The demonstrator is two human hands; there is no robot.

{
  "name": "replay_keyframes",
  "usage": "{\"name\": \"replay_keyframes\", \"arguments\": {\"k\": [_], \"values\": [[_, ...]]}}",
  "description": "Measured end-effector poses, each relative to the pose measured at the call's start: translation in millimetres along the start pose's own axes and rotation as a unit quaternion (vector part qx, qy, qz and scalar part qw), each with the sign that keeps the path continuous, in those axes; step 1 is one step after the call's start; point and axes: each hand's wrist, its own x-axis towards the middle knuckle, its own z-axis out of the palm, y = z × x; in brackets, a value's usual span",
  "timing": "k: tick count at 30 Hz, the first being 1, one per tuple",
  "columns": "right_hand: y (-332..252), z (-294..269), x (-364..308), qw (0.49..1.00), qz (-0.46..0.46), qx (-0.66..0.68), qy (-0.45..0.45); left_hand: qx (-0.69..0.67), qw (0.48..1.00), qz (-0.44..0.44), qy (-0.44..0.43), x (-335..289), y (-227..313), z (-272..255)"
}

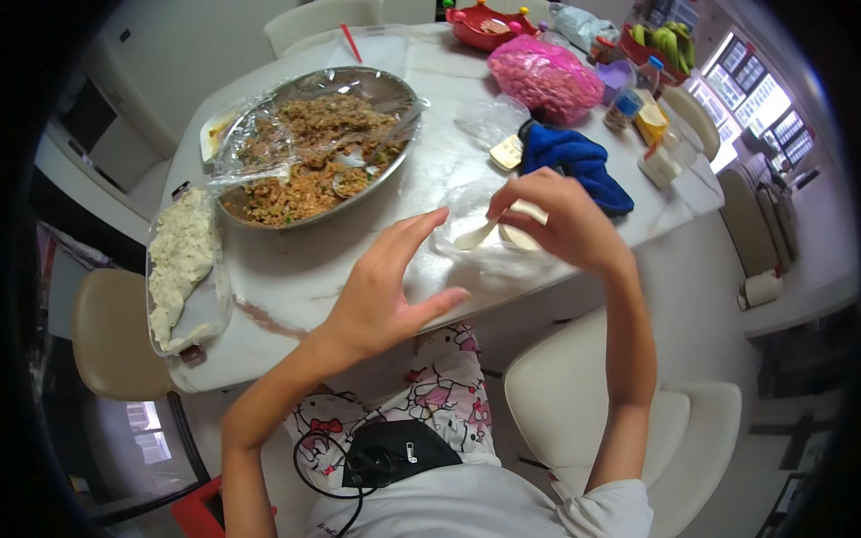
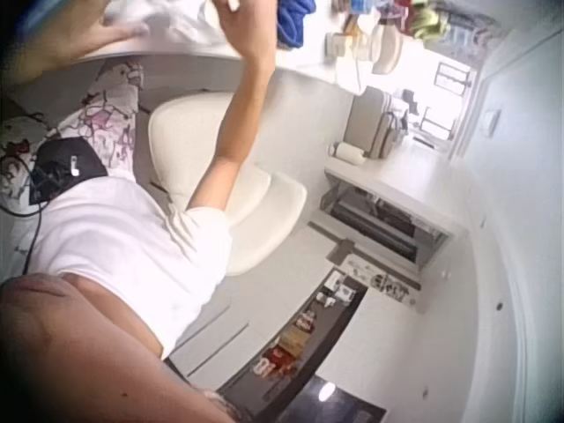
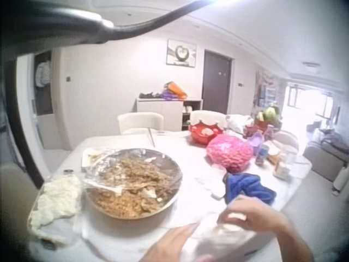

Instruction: The person sits at a table and assembles dumplings by hand. They place a meat and vegetable filling onto round dough wrappers using a spoon, then fold and pleat the edges to seal them. The finished dumplings are placed into a plastic container on the table.

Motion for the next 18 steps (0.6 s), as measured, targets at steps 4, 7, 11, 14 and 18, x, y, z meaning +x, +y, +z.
{"name": "replay_keyframes", "arguments": {"k": [4, 7, 11, 14, 18], "values": [[-47.8, 26.4, 22.9, 0.998, -0.059, 0.023, 0.008, -0.184, 0.959, -0.184, -0.116, -1.0, 4.3, -20.2], [-63.5, 49.9, 43.8, 0.996, -0.067, 0.059, -0.009, -0.323, 0.886, -0.290, -0.160, -9.1, -7.5, -36.0], [-49.1, 62.1, 77.7, 0.993, -0.033, 0.112, 0.031, -0.458, 0.796, -0.386, -0.089, -35.3, -28.8, -50.8], [-4.7, 56.3, 117.2, 0.990, 0.070, -0.012, 0.125, -0.462, 0.769, -0.436, -0.068, -41.0, -44.1, -67.7], [65.4, 57.4, 150.9, 0.982, 0.140, -0.061, 0.111, -0.472, 0.751, -0.459, -0.053, -36.2, -68.0, -83.2]]}}
